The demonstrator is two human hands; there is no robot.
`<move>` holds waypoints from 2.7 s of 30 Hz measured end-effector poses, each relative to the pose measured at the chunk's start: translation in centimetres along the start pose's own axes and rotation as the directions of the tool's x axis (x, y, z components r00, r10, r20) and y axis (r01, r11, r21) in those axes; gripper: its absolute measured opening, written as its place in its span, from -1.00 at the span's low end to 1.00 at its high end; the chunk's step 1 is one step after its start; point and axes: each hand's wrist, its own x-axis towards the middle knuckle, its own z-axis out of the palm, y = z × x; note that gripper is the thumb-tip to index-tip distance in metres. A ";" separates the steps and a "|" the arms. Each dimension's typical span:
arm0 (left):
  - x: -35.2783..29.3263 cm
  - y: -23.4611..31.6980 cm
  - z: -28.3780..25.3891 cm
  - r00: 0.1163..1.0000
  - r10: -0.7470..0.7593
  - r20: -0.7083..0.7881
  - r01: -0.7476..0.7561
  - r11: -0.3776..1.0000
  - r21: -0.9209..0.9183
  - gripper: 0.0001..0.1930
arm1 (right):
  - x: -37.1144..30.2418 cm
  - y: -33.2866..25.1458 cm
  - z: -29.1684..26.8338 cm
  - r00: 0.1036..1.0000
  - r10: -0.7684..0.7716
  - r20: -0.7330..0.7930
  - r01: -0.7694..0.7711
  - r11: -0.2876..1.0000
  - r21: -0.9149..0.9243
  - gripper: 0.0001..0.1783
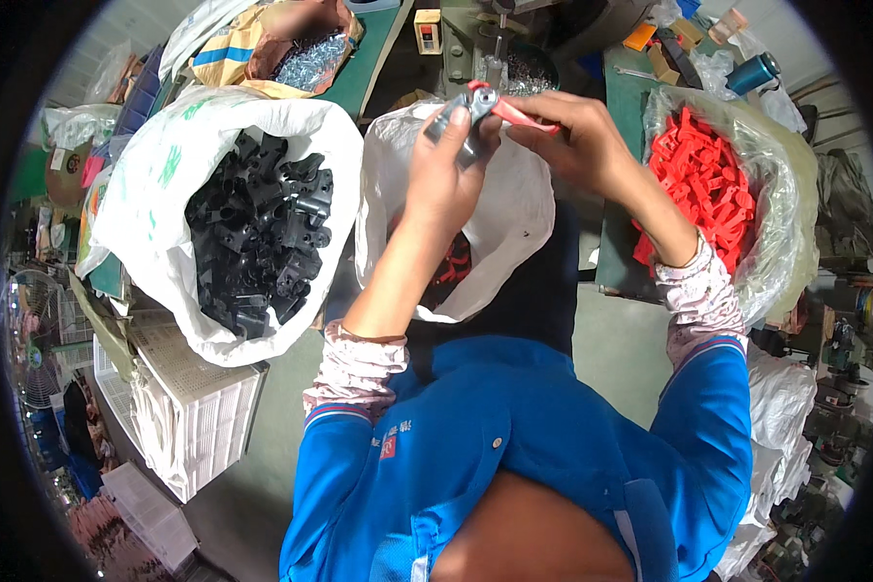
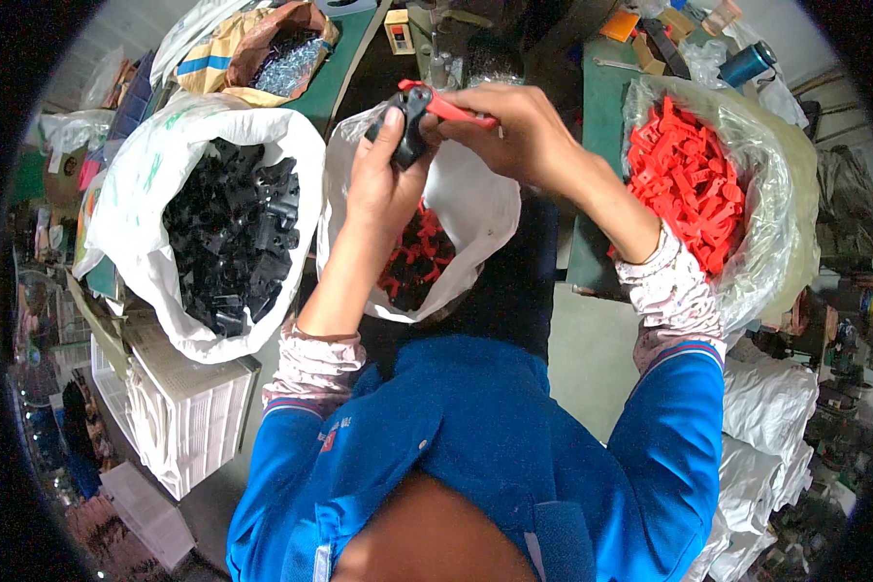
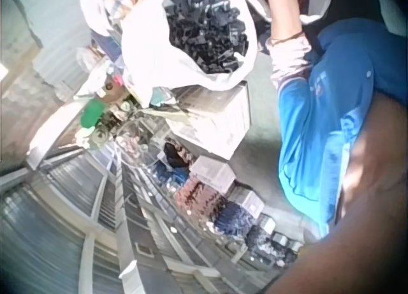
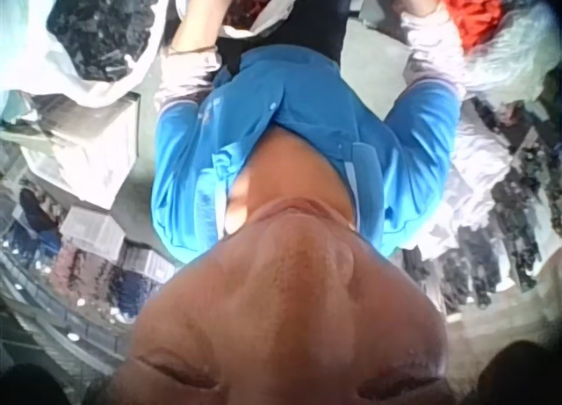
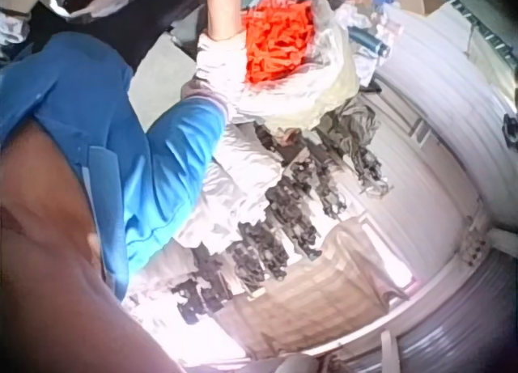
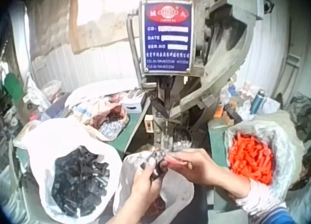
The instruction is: The person repeatedly picks black plastic components from a white sack and red plastic components from a clear bag, then presses them together by hand. The assembled units are dropped into a central white sack. The person briefly adjusts the red component bag before resuming assembly.
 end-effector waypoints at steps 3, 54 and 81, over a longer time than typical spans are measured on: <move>2.5 1.9 1.5 0.993 -0.014 0.120 0.022 0.997 -0.068 -0.65 | 2.7 -1.2 -2.5 0.998 -0.058 0.021 0.062 0.940 -0.334 -0.77; -7.3 17.0 -19.2 0.652 0.745 -0.144 -0.125 0.292 0.948 -0.75 | -17.0 12.3 -15.4 0.316 0.850 -0.422 -0.764 0.491 0.418 -0.60; -1.3 0.4 -0.6 0.982 -0.181 -0.054 0.180 0.983 -0.023 -0.71 | -3.1 0.4 0.3 0.680 0.697 0.229 -0.617 0.373 0.693 -0.67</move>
